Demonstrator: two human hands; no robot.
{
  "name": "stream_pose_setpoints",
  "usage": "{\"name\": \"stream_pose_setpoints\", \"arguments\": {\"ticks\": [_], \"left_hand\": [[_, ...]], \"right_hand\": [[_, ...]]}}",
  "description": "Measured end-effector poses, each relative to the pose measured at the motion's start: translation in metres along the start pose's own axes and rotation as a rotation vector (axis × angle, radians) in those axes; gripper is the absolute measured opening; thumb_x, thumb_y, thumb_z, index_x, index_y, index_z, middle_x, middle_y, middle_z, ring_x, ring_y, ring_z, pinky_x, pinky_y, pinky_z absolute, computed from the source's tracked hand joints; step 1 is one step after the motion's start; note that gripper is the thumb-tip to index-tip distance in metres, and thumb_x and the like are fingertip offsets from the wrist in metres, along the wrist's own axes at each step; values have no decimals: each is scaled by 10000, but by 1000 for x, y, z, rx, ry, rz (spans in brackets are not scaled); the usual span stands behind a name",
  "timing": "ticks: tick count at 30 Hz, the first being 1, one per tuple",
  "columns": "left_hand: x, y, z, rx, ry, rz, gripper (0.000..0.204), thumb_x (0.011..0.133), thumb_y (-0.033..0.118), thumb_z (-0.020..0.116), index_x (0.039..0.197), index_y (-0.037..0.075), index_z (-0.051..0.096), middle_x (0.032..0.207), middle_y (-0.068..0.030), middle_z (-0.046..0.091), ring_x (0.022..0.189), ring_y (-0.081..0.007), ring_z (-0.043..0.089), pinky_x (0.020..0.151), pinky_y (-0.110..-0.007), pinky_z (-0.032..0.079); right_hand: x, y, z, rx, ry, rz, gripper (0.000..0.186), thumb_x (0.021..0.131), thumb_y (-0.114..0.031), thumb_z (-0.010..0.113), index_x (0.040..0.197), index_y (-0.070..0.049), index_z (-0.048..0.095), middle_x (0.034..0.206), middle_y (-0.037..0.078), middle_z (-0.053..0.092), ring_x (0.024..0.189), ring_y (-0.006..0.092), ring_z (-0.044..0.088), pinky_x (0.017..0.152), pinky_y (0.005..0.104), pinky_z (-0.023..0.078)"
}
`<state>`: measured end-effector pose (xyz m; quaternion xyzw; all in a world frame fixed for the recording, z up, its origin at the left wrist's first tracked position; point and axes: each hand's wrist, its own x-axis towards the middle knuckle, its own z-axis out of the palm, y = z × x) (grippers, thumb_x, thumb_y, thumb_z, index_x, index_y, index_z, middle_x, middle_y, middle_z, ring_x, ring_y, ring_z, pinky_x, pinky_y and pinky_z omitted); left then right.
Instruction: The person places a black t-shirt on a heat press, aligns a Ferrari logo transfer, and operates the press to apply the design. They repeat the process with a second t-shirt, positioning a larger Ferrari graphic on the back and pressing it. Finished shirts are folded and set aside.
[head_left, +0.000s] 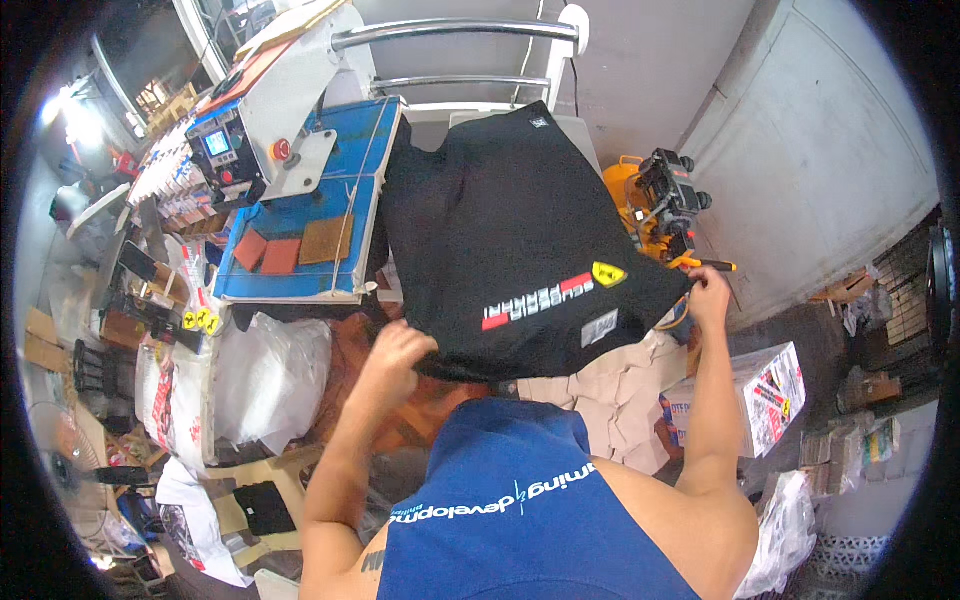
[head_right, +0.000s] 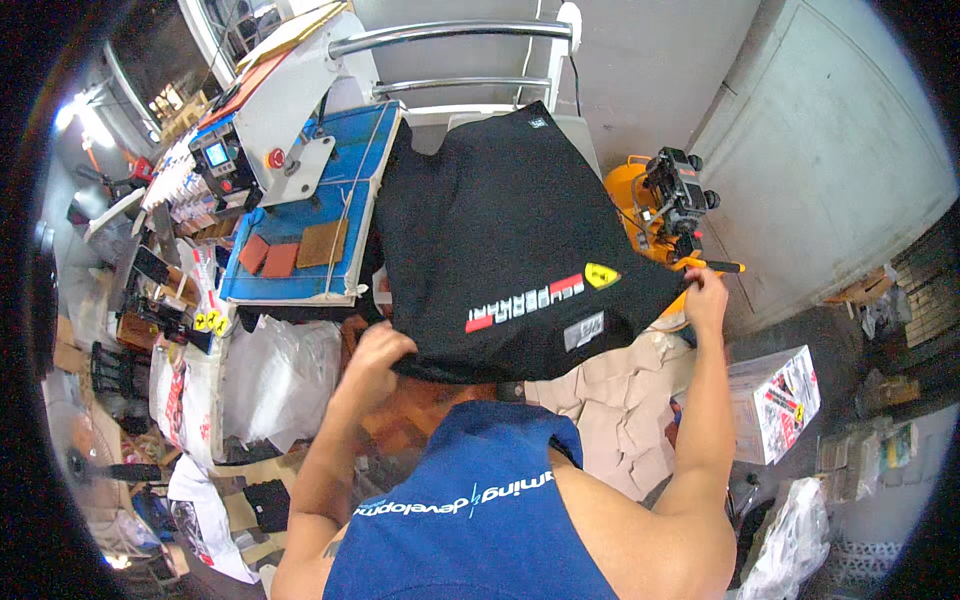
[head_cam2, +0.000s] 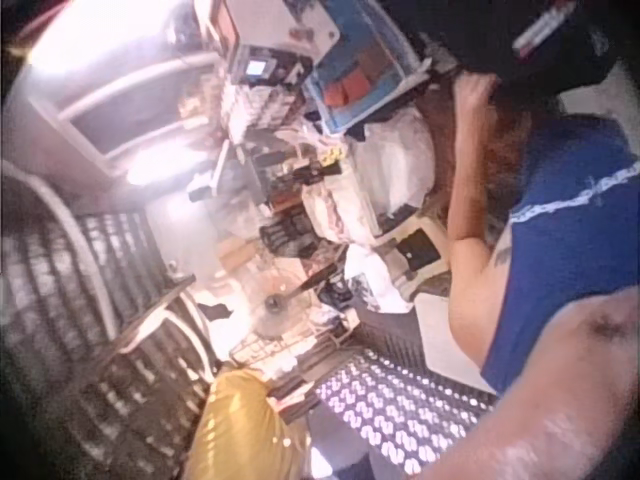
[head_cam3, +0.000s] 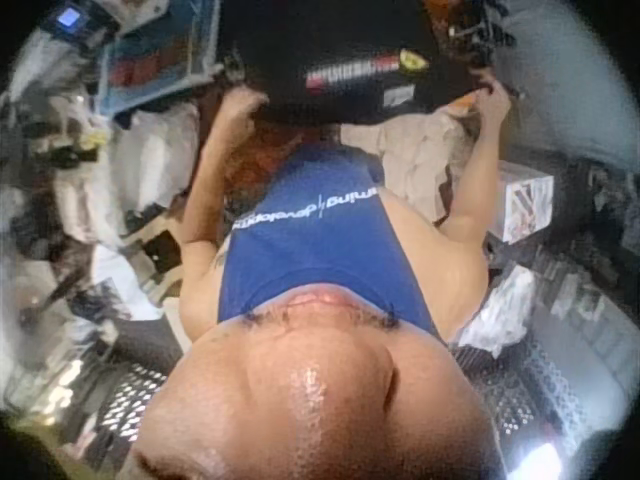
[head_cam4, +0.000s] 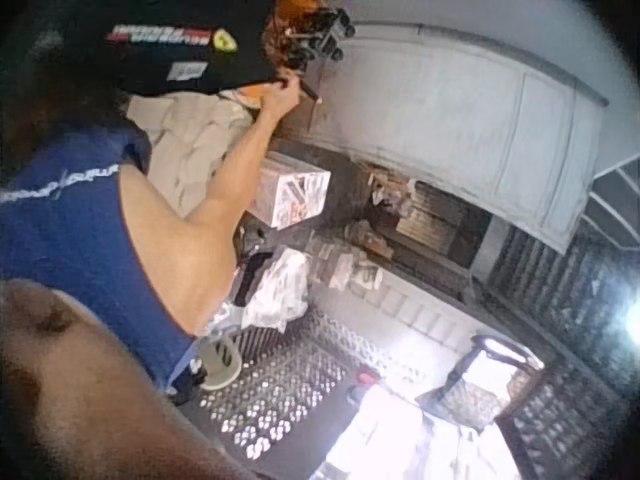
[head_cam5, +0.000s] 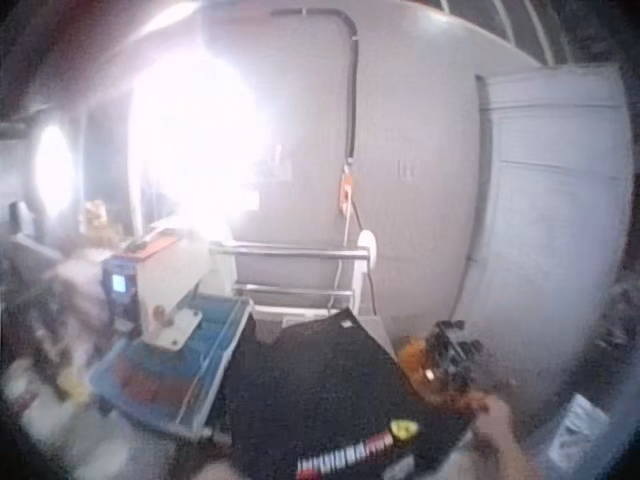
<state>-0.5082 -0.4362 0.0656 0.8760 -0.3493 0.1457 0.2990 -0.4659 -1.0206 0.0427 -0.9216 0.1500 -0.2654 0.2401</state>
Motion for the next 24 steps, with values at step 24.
{"name": "stream_pose_setpoints", "arguments": {"ticks": [24], "left_hand": [[-46, 10, 48, -310, -547, -534, 557, 798, 87, 722, 1344, 42, 621, 1378, -187, 614, 1300, -376, 561, 1115, -441, 439]], "right_hand": [[64, -160, 263, 154, -141, -423, 290, 916, -233, 732, 1112, -20, 711, 1153, 183, 673, 1101, 383, 637, 988, 462, 502]]}}
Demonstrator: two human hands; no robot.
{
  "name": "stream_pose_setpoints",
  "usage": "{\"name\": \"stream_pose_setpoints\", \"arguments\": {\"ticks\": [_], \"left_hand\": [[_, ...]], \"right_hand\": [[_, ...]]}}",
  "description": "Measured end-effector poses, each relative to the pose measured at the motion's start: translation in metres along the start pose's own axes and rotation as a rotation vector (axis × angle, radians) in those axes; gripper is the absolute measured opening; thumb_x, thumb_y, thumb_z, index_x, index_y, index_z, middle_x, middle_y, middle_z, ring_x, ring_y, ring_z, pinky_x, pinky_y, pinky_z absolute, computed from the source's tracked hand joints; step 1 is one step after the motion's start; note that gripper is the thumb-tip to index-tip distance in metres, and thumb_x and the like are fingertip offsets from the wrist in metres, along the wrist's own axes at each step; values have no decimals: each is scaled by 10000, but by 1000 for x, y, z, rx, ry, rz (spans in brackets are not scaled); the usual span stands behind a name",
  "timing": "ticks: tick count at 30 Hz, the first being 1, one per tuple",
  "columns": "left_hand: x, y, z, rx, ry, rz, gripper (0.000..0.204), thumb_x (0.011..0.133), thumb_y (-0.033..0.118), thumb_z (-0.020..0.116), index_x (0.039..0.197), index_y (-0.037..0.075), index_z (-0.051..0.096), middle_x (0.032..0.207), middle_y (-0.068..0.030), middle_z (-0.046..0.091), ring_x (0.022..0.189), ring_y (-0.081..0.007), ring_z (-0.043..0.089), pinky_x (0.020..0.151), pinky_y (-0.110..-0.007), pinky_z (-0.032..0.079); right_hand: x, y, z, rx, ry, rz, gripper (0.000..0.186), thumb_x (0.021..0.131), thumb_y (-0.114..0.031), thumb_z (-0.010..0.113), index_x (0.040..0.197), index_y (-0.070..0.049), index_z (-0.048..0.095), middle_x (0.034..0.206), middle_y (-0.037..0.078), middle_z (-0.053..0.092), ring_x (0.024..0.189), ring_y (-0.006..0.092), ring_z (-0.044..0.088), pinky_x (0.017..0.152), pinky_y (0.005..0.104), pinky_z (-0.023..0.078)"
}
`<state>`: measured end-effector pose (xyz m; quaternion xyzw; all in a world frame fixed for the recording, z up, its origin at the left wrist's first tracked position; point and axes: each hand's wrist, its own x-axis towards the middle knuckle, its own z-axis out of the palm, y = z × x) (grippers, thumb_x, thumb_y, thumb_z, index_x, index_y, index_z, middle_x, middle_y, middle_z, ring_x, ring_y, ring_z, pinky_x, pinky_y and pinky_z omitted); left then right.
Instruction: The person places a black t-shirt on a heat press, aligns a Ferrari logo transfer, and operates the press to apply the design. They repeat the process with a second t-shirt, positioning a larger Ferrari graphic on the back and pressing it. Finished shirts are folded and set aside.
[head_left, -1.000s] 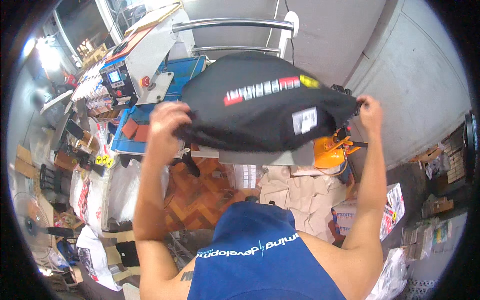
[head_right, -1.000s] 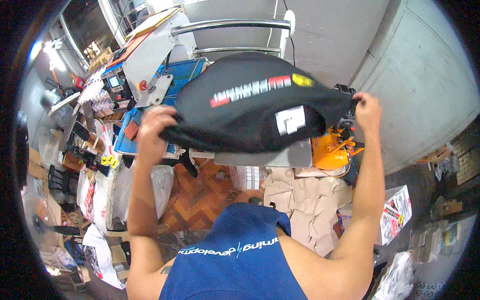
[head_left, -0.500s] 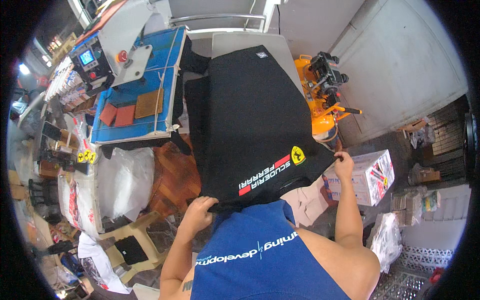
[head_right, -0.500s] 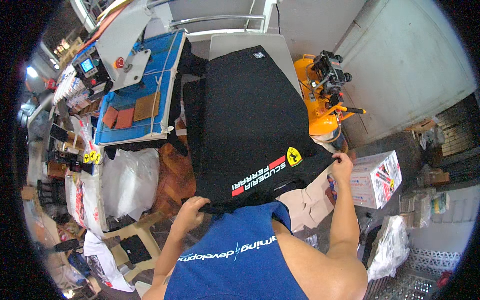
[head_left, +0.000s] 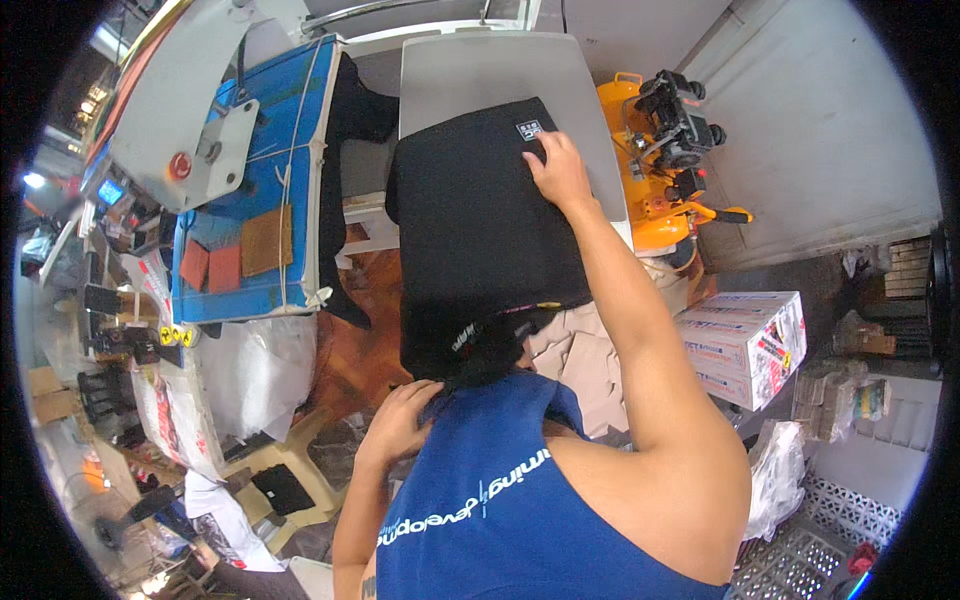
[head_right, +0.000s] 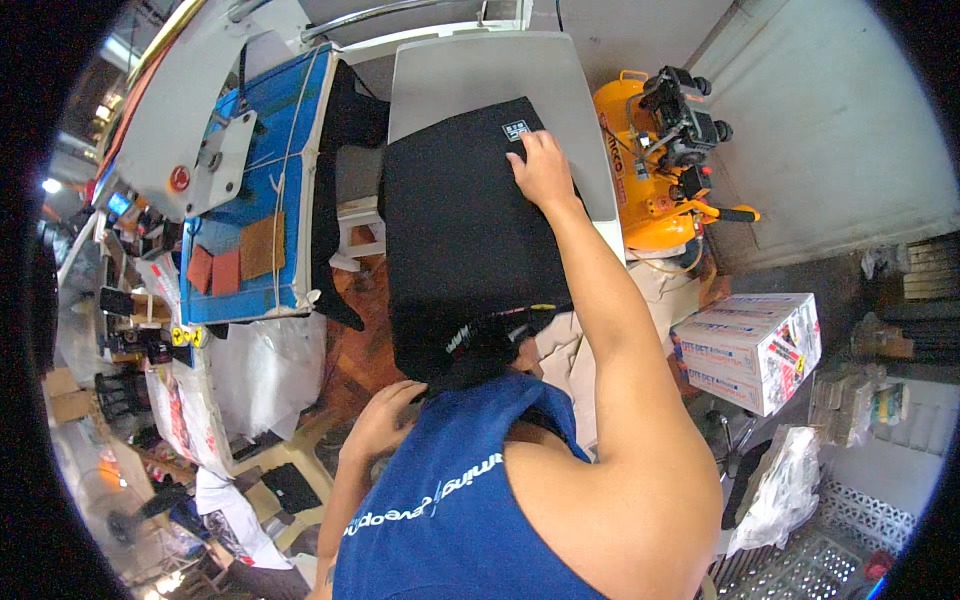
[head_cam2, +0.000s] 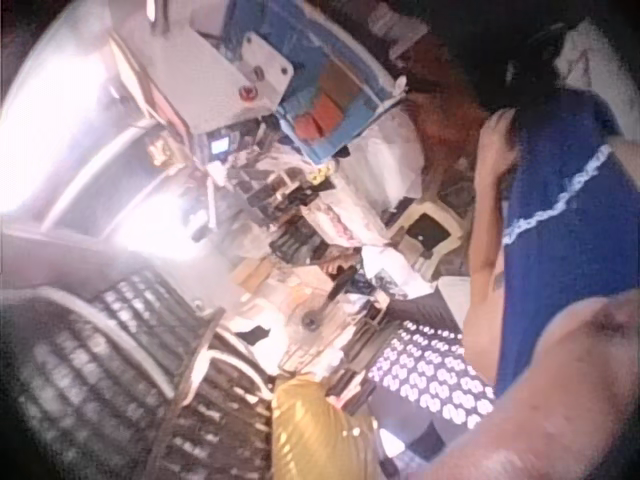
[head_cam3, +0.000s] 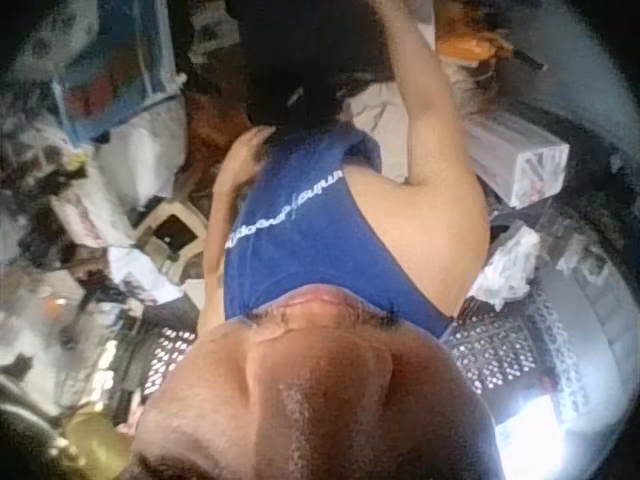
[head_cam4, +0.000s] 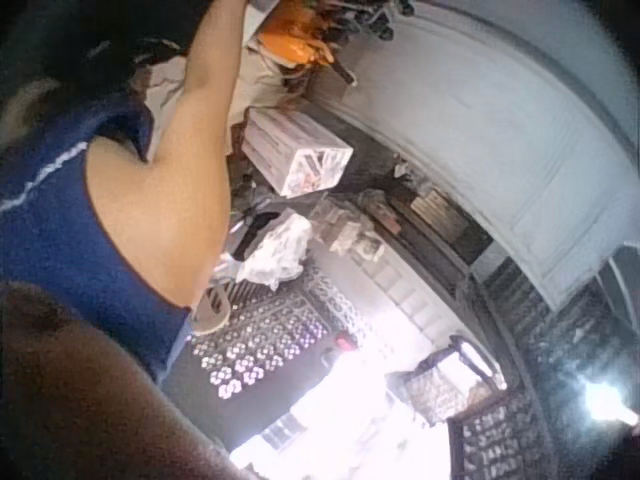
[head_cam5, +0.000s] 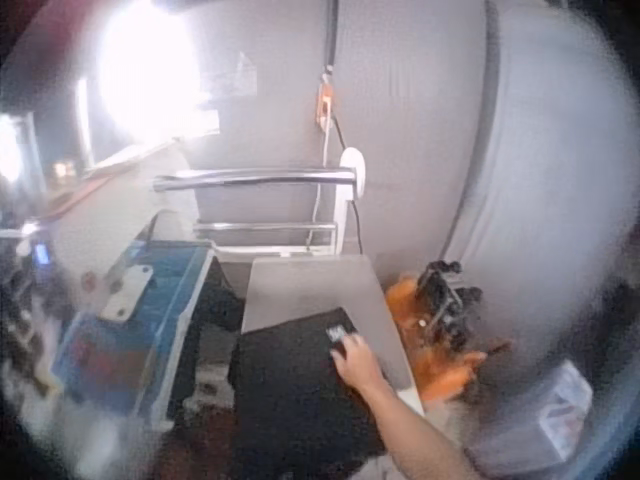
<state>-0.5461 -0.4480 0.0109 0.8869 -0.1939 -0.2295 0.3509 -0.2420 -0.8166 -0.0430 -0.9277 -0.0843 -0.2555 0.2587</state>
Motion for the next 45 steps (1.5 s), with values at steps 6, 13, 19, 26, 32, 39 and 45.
{"name": "stream_pose_setpoints", "arguments": {"ticks": [6, 13, 19, 26, 32, 39, 45], "left_hand": [[-15, 4, -25, -232, 224, -290, 453, 834, 27, 724, 1280, 25, 649, 1291, -190, 662, 1222, -375, 628, 1054, -413, 487], [-12, 0, -55, -172, 376, -254, 363, 832, 10, 720, 1194, 10, 690, 1200, -200, 699, 1164, -366, 662, 1007, -413, 512], [-8, -33, -193, 529, 983, -143, 379, 846, 0, 667, 1225, -16, 673, 1219, -202, 701, 1186, -389, 637, 1057, -451, 462], [27, -105, -327, 904, 1149, -436, 530, 781, 290, 800, 1207, 1, 675, 1177, -245, 679, 1126, -426, 627, 1017, -509, 464], [39, -103, -332, 974, 1124, -385, 534, 751, 114, 669, 1284, 115, 672, 1346, -146, 633, 1309, -377, 543, 1115, -576, 383], [62, -74, -318, 724, 1107, -557, 595, 751, 176, 655, 1346, 158, 647, 1403, -118, 622, 1361, -335, 522, 1162, -539, 374], [66, -6, -255, 528, 1203, -41, 527, 785, 187, 717, 1270, -10, 655, 1273, -238, 668, 1197, -402, 627, 1072, -491, 465]], "right_hand": [[32, 19, 9, -107, -172, -11, 341, 925, -352, 731, 1070, -44, 739, 1071, 165, 657, 1046, 372, 659, 897, 470, 552], [50, 25, 18, -154, -256, 112, 218, 981, -241, 625, 969, -50, 729, 1033, 176, 668, 1005, 387, 669, 872, 501, 548], [94, 67, -40, -126, 381, 541, 229, 965, -228, 621, 948, -20, 716, 974, 211, 720, 941, 399, 691, 845, 491, 524], [16, 33, -81, 352, 61, 378, 291, 1034, -281, 607, 1026, -8, 708, 830, 42, 689, 749, 130, 625, 727, 316, 515], [-69, -61, -104, 526, -70, 401, 224, 1035, -221, 646, 991, -7, 691, 797, 22, 663, 691, 95, 600, 626, 272, 492], [-86, -166, -113, 786, -368, 189, 177, 1001, -153, 691, 938, 12, 700, 763, 2, 656, 675, 71, 569, 618, 252, 469], [-45, -261, -119, 668, -338, -165, 127, 980, -98, 693, 921, 14, 701, 757, 57, 673, 663, 99, 594, 623, 265, 483]]}}
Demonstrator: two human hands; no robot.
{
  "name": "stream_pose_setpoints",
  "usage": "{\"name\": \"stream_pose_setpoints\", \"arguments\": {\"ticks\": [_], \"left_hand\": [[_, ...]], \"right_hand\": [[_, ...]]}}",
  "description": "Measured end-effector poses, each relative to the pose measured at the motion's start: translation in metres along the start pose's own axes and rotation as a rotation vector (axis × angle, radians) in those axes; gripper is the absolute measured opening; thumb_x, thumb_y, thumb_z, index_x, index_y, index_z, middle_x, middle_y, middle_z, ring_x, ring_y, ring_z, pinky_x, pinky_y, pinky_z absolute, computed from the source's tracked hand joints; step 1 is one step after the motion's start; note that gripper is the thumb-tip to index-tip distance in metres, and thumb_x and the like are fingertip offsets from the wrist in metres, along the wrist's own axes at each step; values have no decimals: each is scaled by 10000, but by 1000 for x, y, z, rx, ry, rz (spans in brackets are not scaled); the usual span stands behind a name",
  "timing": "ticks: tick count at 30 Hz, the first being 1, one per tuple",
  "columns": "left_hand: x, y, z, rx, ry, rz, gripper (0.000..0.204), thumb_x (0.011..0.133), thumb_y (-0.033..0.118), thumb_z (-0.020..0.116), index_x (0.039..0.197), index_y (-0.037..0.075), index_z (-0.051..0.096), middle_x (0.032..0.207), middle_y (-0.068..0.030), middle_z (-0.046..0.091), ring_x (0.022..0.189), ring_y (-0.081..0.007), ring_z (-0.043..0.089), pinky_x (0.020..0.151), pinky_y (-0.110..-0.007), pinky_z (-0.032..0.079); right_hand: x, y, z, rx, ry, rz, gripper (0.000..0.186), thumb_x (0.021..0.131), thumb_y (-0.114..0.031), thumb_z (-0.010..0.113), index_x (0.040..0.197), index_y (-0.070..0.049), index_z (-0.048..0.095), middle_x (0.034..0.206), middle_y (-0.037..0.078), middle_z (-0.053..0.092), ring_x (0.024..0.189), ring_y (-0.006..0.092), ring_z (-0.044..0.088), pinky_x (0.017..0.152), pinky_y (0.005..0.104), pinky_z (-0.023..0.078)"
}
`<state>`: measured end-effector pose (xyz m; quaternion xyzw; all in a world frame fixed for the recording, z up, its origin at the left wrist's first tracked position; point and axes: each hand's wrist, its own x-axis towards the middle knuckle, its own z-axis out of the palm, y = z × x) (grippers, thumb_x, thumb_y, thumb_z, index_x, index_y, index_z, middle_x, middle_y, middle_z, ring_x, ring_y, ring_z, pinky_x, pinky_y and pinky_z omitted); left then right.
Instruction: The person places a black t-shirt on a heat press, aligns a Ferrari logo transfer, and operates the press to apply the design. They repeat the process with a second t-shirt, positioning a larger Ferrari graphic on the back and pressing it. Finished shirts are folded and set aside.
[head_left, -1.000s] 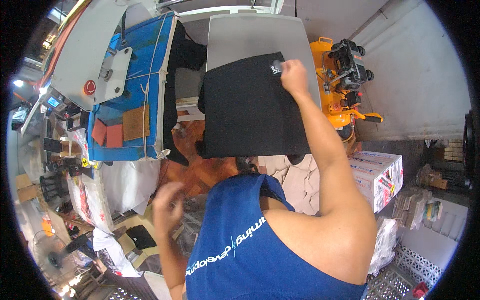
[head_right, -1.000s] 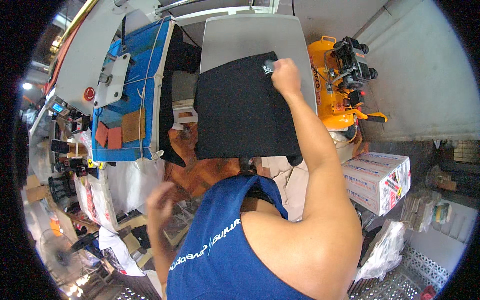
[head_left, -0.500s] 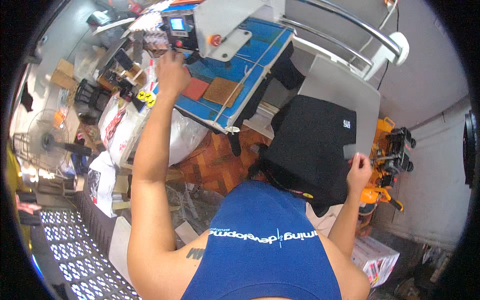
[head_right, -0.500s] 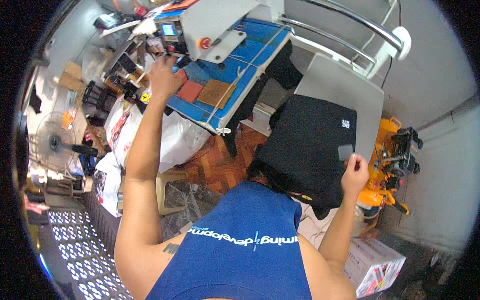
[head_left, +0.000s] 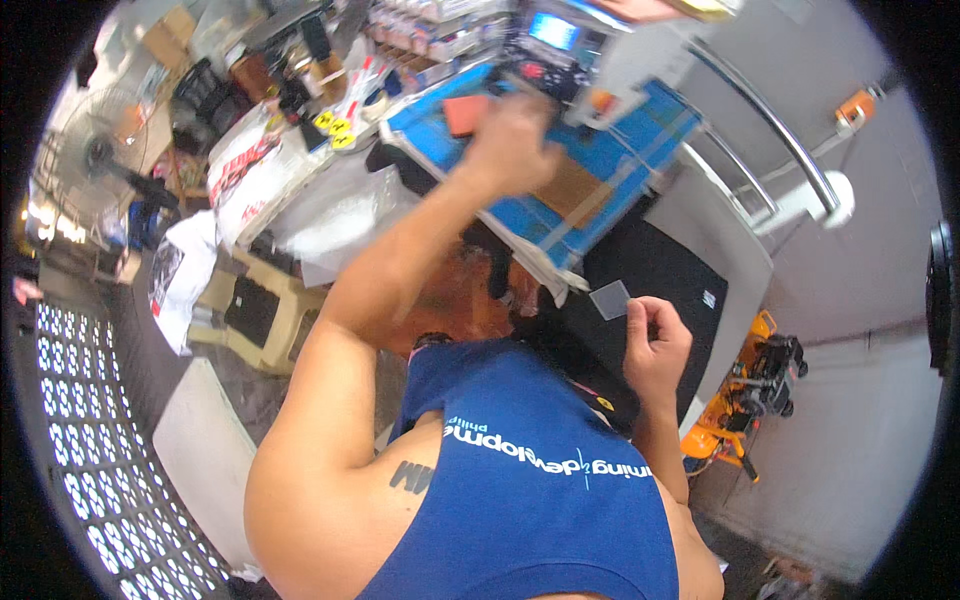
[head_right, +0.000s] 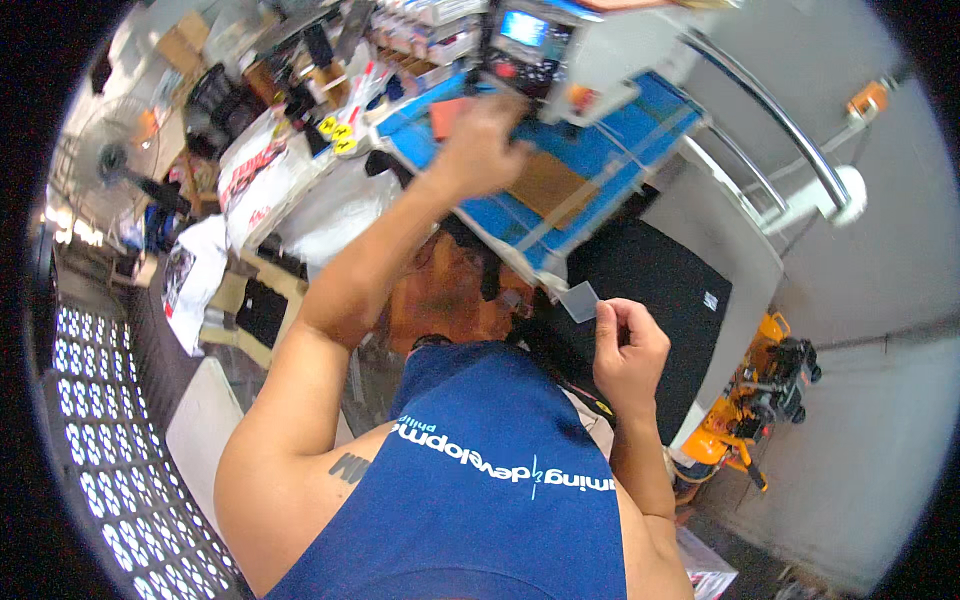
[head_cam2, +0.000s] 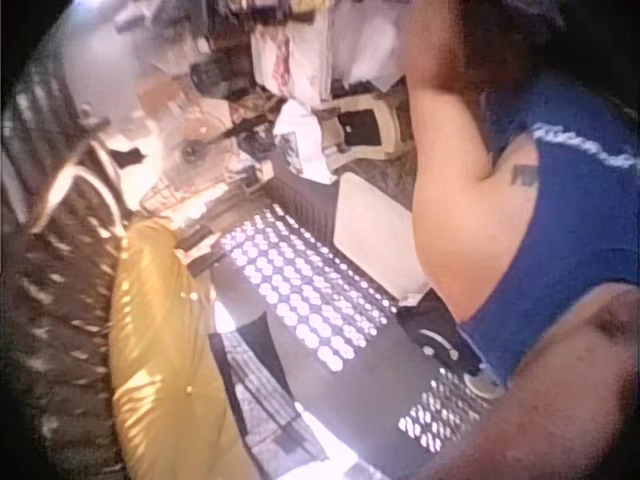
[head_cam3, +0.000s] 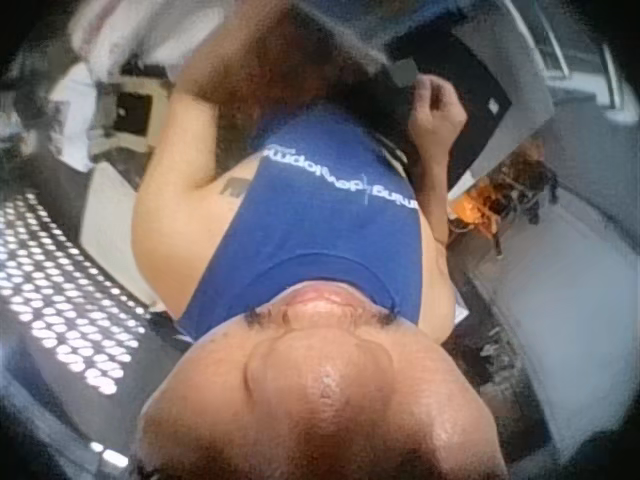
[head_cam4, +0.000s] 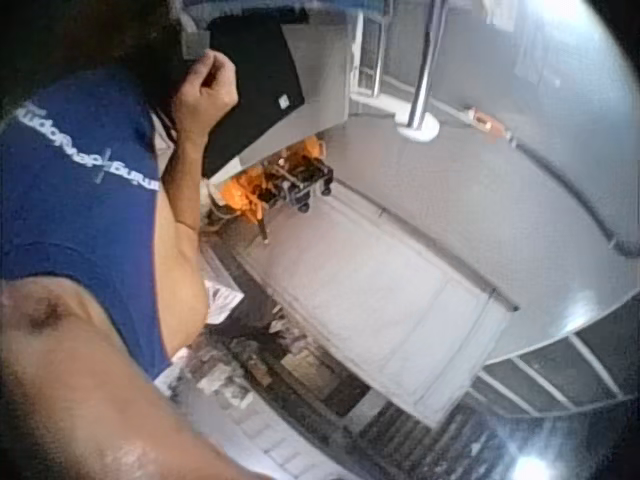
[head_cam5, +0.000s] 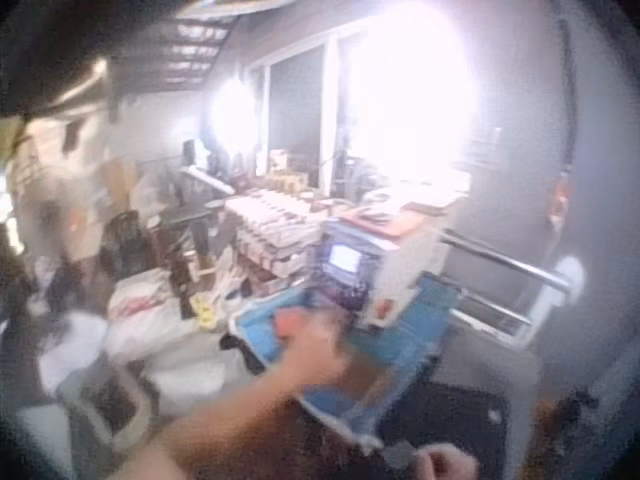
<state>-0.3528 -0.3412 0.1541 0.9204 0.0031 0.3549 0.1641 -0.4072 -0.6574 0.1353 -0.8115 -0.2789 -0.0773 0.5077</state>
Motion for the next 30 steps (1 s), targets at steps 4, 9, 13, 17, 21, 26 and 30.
{"name": "stream_pose_setpoints", "arguments": {"ticks": [4, 9, 13, 17, 21, 26, 30], "left_hand": [[-77, 16, -43, -1026, -403, 89, 559, 867, 405, 824, 1237, 15, 672, 1237, -156, 703, 1062, -253, 681, 896, -408, 547], [-175, -141, -52, -1050, -474, -509, 199, 951, 193, 727, 1040, 15, 734, 903, -73, 745, 775, -154, 695, 707, -313, 564], [-287, -354, -16, -662, -252, -1481, 227, 1018, 233, 638, 1120, 43, 710, 915, -79, 703, 736, -159, 660, 679, -311, 542], [-356, -503, 49, -944, 492, -2140, 547, 1021, 355, 607, 1455, 53, 466, 1301, -225, 618, 1074, -330, 649, 903, -462, 529], [-320, -489, 69, -696, -165, -1554, 452, 1011, 258, 577, 1407, 48, 524, 1303, -170, 643, 1141, -315, 654, 987, -446, 514], [-157, -285, 22, -592, -55, -212, 107, 950, 53, 641, 1014, 18, 719, 1034, -128, 721, 996, -287, 676, 908, -399, 516], [-61, -118, 7, -794, -313, 649, 183, 834, 16, 697, 1016, 35, 701, 1014, -112, 692, 997, -316, 661, 929, -441, 491]], "right_hand": [[21, -40, 50, -82, -85, -142, 84, 959, -38, 677, 898, 18, 685, 747, 92, 653, 628, 156, 595, 592, 282, 459], [26, -74, 157, -42, -225, -83, 80, 962, -36, 678, 902, 17, 680, 747, 88, 641, 640, 158, 587, 592, 275, 442], [23, -99, 226, 10, -199, 64, 51, 947, -18, 691, 912, 20, 687, 745, 86, 636, 638, 151, 586, 592, 276, 442], [26, -111, 257, -200, -255, 127, 16, 915, 9, 703, 914, 24, 702, 751, 104, 654, 619, 193, 600, 589, 299, 462], [13, -115, 259, -327, 49, 161, 9, 876, -2, 720, 885, -4, 718, 775, 123, 682, 657, 231, 655, 596, 326, 485], [-17, -103, 220, -420, 440, 346, 67, 899, -73, 724, 897, -7, 708, 788, 127, 675, 679, 267, 661, 623, 354, 519], [-23, -85, 161, -596, 693, 299, 69, 896, -74, 727, 901, -8, 706, 796, 122, 669, 653, 261, 638, 593, 351, 501]]}}
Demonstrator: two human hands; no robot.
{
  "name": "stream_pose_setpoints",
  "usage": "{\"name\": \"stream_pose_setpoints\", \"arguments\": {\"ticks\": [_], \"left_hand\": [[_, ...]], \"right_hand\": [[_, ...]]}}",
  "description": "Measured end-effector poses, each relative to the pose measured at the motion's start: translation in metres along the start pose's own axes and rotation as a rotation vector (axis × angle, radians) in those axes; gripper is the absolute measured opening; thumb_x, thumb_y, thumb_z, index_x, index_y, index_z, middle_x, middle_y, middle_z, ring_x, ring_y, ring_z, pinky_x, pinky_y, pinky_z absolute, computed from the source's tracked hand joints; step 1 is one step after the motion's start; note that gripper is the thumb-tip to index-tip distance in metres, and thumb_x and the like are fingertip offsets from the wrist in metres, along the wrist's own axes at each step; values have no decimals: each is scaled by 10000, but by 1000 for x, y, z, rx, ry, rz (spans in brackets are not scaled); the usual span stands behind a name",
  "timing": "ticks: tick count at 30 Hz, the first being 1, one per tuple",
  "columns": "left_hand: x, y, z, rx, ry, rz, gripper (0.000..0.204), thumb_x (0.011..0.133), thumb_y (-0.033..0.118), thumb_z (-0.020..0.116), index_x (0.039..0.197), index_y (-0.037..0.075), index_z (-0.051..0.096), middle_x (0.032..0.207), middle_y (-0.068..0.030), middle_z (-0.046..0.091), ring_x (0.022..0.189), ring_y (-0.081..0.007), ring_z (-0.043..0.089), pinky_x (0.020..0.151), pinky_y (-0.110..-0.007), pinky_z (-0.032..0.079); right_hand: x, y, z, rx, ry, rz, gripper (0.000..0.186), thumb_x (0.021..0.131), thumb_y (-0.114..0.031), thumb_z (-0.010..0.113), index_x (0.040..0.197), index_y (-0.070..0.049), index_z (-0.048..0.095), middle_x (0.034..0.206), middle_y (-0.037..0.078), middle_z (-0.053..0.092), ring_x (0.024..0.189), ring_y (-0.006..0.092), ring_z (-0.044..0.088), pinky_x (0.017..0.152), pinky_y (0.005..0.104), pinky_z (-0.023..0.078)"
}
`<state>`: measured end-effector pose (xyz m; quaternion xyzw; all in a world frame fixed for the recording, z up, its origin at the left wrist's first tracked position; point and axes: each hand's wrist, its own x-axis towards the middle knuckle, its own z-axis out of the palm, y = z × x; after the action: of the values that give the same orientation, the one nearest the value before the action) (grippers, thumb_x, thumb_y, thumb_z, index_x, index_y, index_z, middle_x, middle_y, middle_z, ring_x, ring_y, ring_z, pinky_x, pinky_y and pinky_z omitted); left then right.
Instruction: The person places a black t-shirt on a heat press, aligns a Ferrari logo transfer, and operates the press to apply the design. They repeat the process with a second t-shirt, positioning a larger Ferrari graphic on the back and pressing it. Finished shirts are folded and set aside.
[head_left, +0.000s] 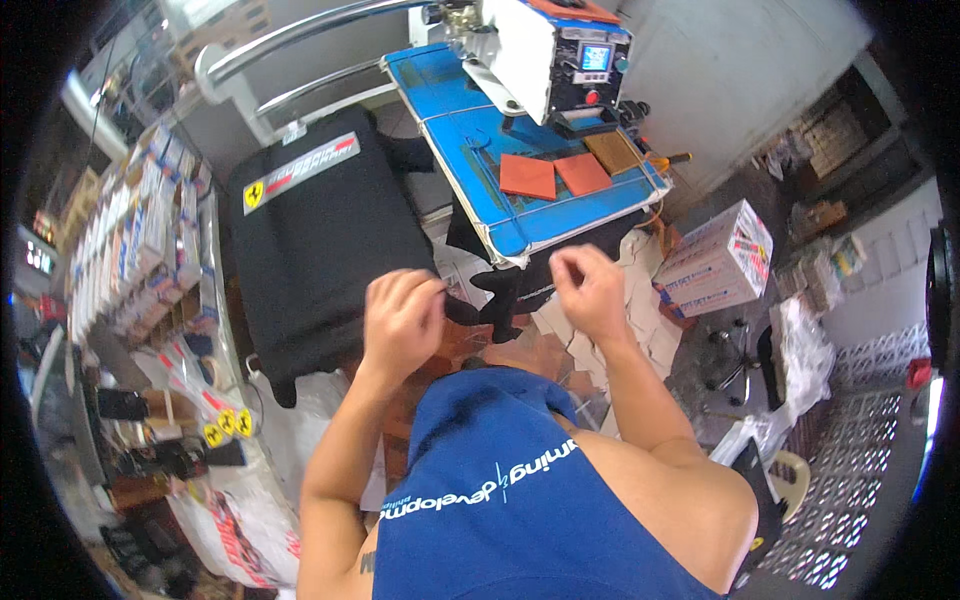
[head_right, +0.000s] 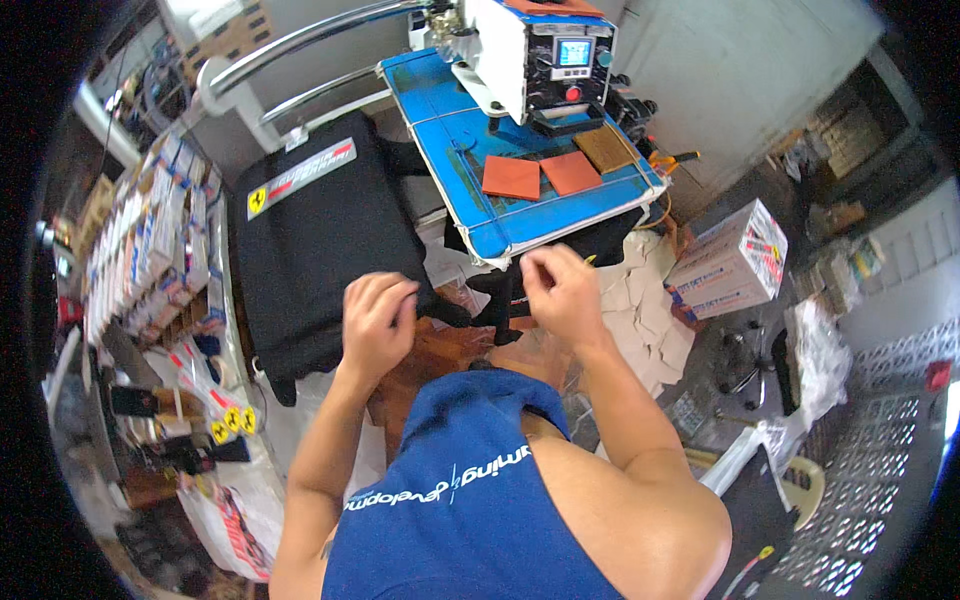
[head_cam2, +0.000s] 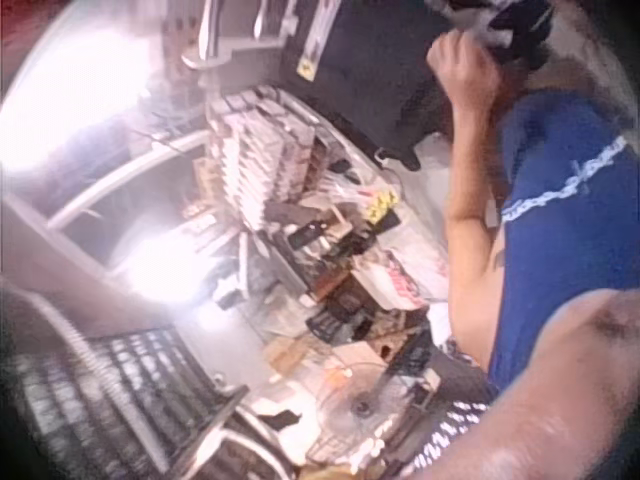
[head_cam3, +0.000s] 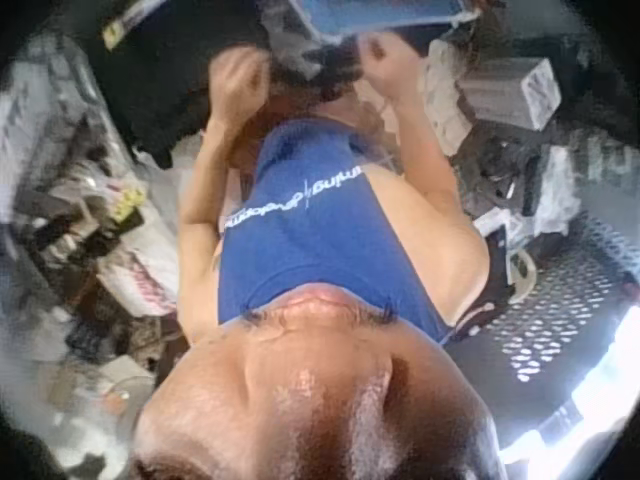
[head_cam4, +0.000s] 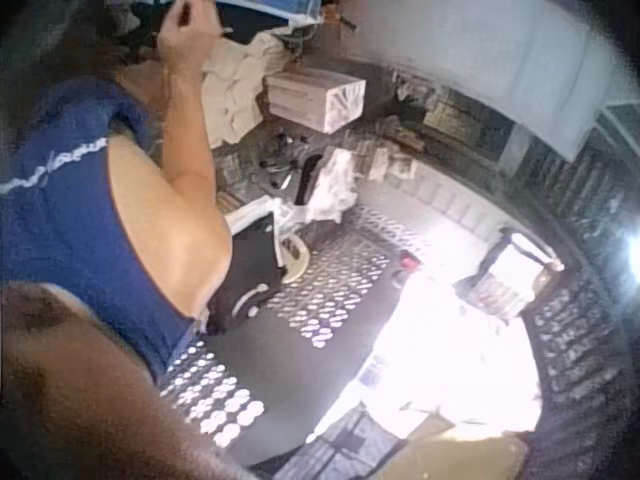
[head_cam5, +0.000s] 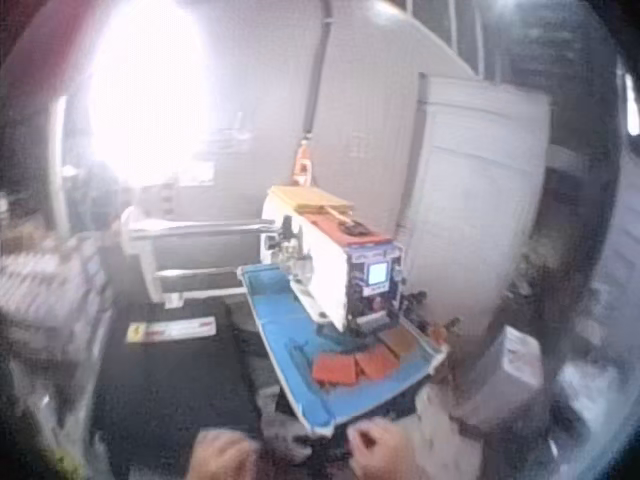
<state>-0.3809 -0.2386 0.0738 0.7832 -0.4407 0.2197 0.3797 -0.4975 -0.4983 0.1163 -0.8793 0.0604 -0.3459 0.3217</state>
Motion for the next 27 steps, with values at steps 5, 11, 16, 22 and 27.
{"name": "stream_pose_setpoints", "arguments": {"ticks": [5, 11, 16, 22, 27], "left_hand": [[159, 36, 79, 178, -170, 463, 287, 822, 163, 639, 1072, 26, 671, 1161, -104, 652, 1142, -284, 588, 985, -420, 459], [298, 75, 226, 580, -123, 646, 336, 893, 201, 578, 1164, 11, 640, 1090, -112, 675, 1109, -254, 599, 944, -365, 459], [309, 60, 268, 369, -151, 585, 242, 886, 188, 594, 1043, 15, 657, 973, -105, 651, 954, -273, 615, 867, -390, 494], [310, 65, 257, 204, -258, 383, 212, 827, 168, 629, 939, -3, 686, 914, -131, 659, 935, -301, 641, 752, -401, 589], [320, 67, 258, -82, -886, -97, 214, 895, 318, 642, 848, 193, 809, 853, -33, 791, 799, -208, 774, 724, -409, 621]], "right_hand": [[55, 37, -18, 40, 322, 73, 69, 912, -62, 719, 933, 2, 707, 802, 105, 667, 657, 210, 628, 619, 314, 506], [118, 94, -57, -15, 535, 1, 87, 927, -80, 706, 968, -4, 711, 854, 113, 690, 726, 211, 658, 675, 325, 525], [185, 144, -78, -92, 474, -4, 139, 951, -105, 691, 1043, -5, 719, 959, 135, 696, 784, 239, 680, 722, 335, 539], [230, 162, -65, -189, 428, -152, 272, 975, -160, 650, 1202, -16, 686, 1064, 192, 659, 976, 391, 654, 851, 451, 533], [237, 179, -57, -398, 361, -134, 424, 1025, -292, 599, 1344, -14, 635, 1173, 240, 642, 1099, 420, 610, 978, 507, 475]]}}
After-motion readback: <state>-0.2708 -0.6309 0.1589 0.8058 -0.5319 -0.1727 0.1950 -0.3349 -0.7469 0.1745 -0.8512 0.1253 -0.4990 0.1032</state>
